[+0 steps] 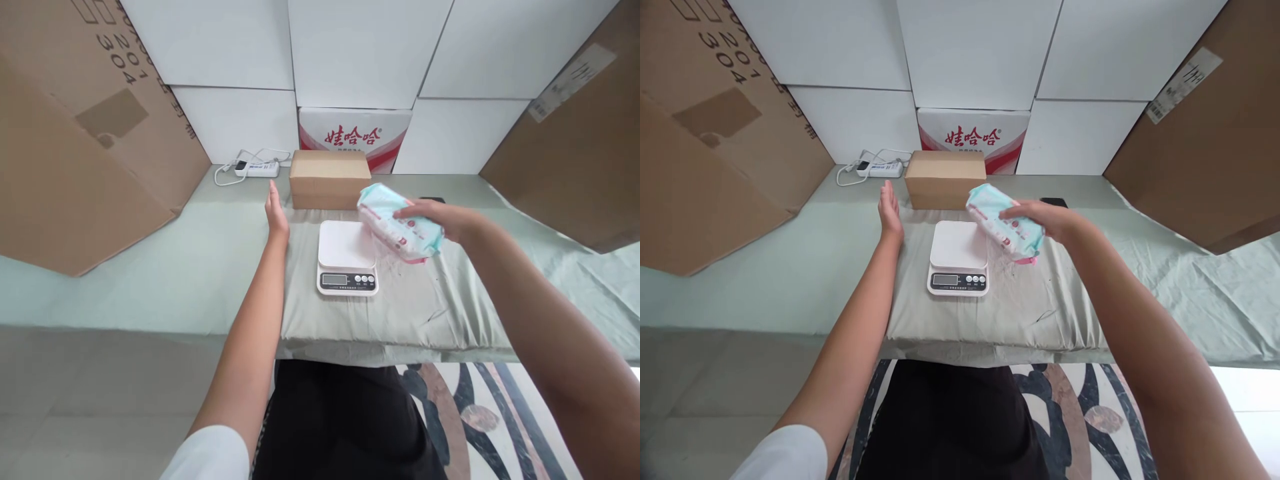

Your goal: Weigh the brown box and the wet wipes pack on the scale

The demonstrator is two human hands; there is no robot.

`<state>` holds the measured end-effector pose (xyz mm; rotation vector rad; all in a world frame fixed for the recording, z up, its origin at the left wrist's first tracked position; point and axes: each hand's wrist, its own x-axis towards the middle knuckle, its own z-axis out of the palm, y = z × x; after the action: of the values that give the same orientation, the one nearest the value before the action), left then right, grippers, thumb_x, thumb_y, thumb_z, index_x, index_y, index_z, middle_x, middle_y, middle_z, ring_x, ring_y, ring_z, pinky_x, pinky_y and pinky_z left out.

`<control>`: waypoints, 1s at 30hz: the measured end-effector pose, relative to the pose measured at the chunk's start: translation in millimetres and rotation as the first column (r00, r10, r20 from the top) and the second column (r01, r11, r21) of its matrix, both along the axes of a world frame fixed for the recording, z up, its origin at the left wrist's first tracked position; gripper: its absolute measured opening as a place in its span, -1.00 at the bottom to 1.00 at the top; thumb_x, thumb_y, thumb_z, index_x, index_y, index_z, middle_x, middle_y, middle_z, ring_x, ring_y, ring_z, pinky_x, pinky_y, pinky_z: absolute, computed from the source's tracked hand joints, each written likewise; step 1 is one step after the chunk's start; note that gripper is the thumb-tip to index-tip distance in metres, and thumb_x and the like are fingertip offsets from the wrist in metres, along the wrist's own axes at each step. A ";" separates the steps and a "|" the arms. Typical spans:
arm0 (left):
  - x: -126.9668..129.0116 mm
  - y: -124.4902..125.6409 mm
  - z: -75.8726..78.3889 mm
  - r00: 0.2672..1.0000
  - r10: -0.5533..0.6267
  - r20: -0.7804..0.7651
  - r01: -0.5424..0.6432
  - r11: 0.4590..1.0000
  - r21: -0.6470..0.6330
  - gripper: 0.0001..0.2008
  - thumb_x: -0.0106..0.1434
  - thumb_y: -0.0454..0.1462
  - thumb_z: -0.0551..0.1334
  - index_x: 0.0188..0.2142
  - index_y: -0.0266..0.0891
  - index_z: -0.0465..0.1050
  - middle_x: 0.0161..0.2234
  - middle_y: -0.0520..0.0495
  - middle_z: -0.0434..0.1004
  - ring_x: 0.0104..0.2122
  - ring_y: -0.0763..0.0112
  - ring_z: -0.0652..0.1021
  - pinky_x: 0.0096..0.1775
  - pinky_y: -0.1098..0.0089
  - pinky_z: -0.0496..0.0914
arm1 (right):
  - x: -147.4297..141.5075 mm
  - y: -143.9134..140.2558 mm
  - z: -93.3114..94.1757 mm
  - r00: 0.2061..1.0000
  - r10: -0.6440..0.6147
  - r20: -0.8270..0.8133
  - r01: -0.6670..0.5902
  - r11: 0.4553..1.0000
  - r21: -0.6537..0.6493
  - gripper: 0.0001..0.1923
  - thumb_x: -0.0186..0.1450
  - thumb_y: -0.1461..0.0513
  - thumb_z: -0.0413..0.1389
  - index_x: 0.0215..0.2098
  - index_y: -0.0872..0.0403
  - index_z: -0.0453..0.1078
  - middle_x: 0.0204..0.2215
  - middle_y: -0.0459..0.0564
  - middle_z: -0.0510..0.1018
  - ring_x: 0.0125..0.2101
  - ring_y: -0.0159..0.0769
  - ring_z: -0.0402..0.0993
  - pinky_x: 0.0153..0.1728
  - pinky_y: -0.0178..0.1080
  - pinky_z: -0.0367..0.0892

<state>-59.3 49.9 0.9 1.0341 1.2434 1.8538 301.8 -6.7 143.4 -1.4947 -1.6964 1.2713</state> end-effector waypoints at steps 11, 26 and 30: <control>2.0 -3.8 4.7 1.000 0.004 0.015 -0.004 1.000 -0.015 -0.18 0.52 0.27 -0.08 0.56 -0.09 0.14 0.63 -0.03 0.00 0.61 0.35 0.02 0.56 0.29 -0.02 | -3.3 78.6 -11.2 0.640 -0.477 0.602 0.338 0.879 0.338 -0.24 0.20 -0.03 0.34 0.29 0.06 0.39 0.00 0.31 0.60 0.06 0.26 0.54 0.06 0.28 0.45; 4.9 -0.1 2.7 0.998 -0.010 0.070 0.009 1.000 0.002 -0.16 0.51 0.27 -0.06 0.55 -0.15 0.14 0.64 -0.09 -0.03 0.62 0.34 0.01 0.56 0.30 -0.05 | -35.0 87.7 -31.1 0.529 -0.393 0.752 0.345 0.909 0.233 -0.14 0.54 -0.16 -0.06 0.67 -0.07 -0.14 0.55 0.48 0.08 0.46 0.53 0.15 0.19 0.51 0.29; 1.9 6.2 -3.2 0.994 -0.063 0.088 0.065 0.998 -0.027 -0.15 0.50 0.29 -0.04 0.52 -0.20 0.21 0.63 -0.18 -0.01 0.62 0.18 0.02 0.57 0.19 -0.07 | -27.7 98.1 -36.6 0.566 -0.397 0.722 0.322 0.913 0.249 -0.24 0.60 0.00 -0.04 0.64 0.11 -0.03 0.57 0.51 0.03 0.54 0.55 -0.04 0.35 0.61 -0.07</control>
<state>-57.4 56.1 -2.3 0.9561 1.1701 1.8070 274.1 91.3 106.8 -2.3821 -1.7125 0.3008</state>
